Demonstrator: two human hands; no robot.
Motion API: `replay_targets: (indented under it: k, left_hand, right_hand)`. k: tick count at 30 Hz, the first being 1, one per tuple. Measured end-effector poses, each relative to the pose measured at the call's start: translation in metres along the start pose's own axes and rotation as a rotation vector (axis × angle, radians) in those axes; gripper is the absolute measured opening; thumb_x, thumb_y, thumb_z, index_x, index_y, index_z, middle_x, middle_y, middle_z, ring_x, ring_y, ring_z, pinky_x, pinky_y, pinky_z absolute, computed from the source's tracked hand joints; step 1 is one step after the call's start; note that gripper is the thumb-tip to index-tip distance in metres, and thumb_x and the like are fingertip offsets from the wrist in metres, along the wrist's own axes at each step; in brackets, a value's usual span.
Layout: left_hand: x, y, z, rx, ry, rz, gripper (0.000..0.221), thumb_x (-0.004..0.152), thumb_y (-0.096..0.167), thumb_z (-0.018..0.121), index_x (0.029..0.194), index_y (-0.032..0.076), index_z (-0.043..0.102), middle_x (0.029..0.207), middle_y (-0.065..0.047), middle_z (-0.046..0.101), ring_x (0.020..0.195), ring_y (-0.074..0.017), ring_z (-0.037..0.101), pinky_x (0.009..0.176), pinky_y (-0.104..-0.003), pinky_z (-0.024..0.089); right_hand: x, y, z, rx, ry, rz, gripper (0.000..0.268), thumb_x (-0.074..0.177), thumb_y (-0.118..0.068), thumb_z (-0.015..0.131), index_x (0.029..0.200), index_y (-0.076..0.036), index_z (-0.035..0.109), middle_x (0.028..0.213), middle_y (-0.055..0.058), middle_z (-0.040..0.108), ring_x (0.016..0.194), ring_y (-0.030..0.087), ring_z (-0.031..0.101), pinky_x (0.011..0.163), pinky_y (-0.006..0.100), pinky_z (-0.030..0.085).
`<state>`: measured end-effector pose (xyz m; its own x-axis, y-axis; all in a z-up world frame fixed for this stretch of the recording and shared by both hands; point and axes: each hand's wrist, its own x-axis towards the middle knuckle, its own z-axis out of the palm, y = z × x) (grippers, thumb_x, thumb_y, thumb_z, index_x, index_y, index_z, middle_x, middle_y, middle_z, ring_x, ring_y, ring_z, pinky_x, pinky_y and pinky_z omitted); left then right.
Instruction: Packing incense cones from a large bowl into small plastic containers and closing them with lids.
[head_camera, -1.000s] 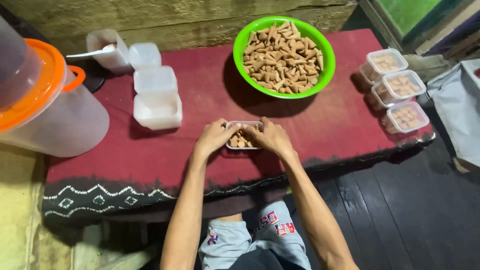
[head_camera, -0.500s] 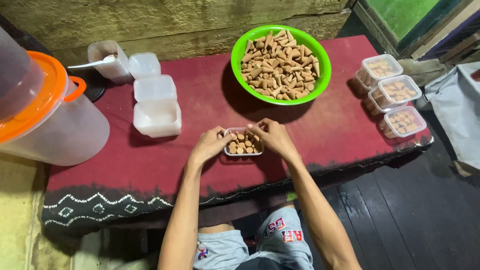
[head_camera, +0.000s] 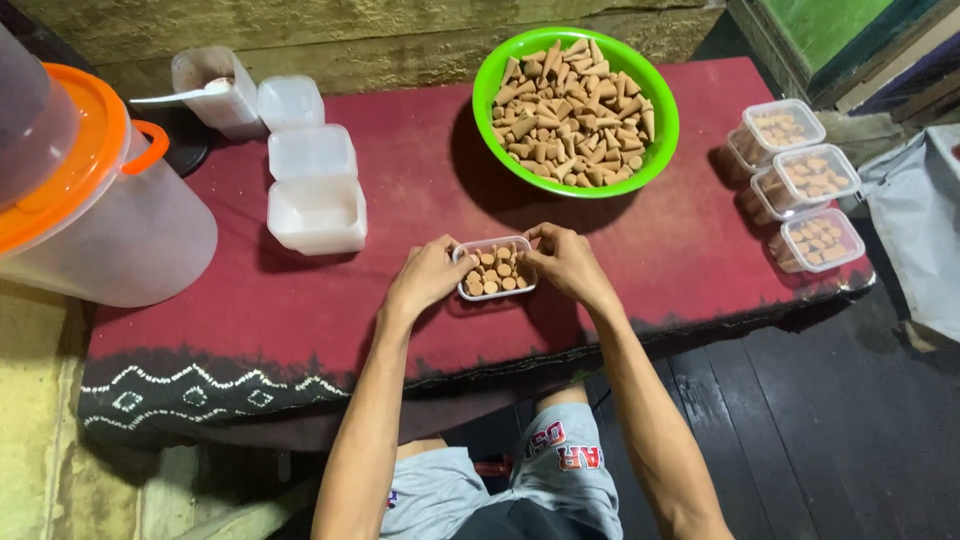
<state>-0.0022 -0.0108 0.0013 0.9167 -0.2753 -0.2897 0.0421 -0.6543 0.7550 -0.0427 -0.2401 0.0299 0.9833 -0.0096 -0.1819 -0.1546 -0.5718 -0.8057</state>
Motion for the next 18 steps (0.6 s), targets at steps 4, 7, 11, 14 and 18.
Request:
replay_targets:
  k: [4, 7, 11, 14, 18]
  left_hand:
    - [-0.009, 0.017, -0.008, -0.002, -0.008, -0.024, 0.048, 0.085, 0.050, 0.065, 0.106, 0.008, 0.074, 0.097, -0.023, 0.075, 0.110, -0.0411, 0.069, 0.092, -0.048, 0.053]
    - [-0.006, 0.016, -0.002, 0.023, -0.028, -0.038, 0.048, 0.086, 0.049, 0.064, 0.109, 0.007, 0.073, 0.101, -0.024, 0.074, 0.112, -0.0400, 0.068, 0.092, -0.049, 0.053]
    - [0.002, 0.012, 0.000, 0.040, -0.025, -0.065, 0.047, 0.085, 0.053, 0.065, 0.106, 0.011, 0.072, 0.100, -0.021, 0.074, 0.112, -0.0385, 0.068, 0.092, -0.049, 0.053]
    - [0.000, 0.017, -0.003, 0.049, -0.026, -0.073, 0.045, 0.084, 0.051, 0.064, 0.105, 0.012, 0.072, 0.101, -0.020, 0.074, 0.113, -0.0386, 0.068, 0.092, -0.049, 0.053]
    - [0.002, 0.012, 0.002, 0.011, -0.021, -0.088, 0.051, 0.086, 0.057, 0.062, 0.106, 0.011, 0.071, 0.100, -0.021, 0.075, 0.114, -0.0389, 0.068, 0.092, -0.049, 0.053]
  right_hand:
    - [0.002, -0.009, 0.006, -0.058, -0.014, -0.001, 0.029, 0.089, -0.032, 0.069, 0.112, -0.015, 0.076, 0.071, 0.009, 0.073, 0.076, 0.027, 0.072, 0.075, 0.041, 0.054]
    - [0.008, 0.002, 0.010, -0.086, -0.020, 0.013, 0.033, 0.086, -0.034, 0.074, 0.112, -0.015, 0.076, 0.075, 0.011, 0.075, 0.084, 0.031, 0.072, 0.079, 0.045, 0.053]
    - [0.011, 0.005, 0.014, 0.011, -0.047, 0.094, 0.031, 0.085, -0.035, 0.073, 0.109, -0.016, 0.078, 0.083, 0.010, 0.077, 0.091, 0.028, 0.072, 0.085, 0.043, 0.053]
    - [0.009, -0.001, 0.011, 0.042, -0.065, 0.128, 0.031, 0.085, -0.036, 0.072, 0.109, -0.015, 0.078, 0.087, 0.011, 0.077, 0.094, 0.029, 0.071, 0.086, 0.044, 0.052]
    - [-0.001, -0.018, 0.010, 0.074, -0.082, 0.151, 0.033, 0.082, -0.035, 0.073, 0.105, -0.012, 0.077, 0.086, 0.011, 0.077, 0.094, 0.029, 0.070, 0.089, 0.042, 0.052]
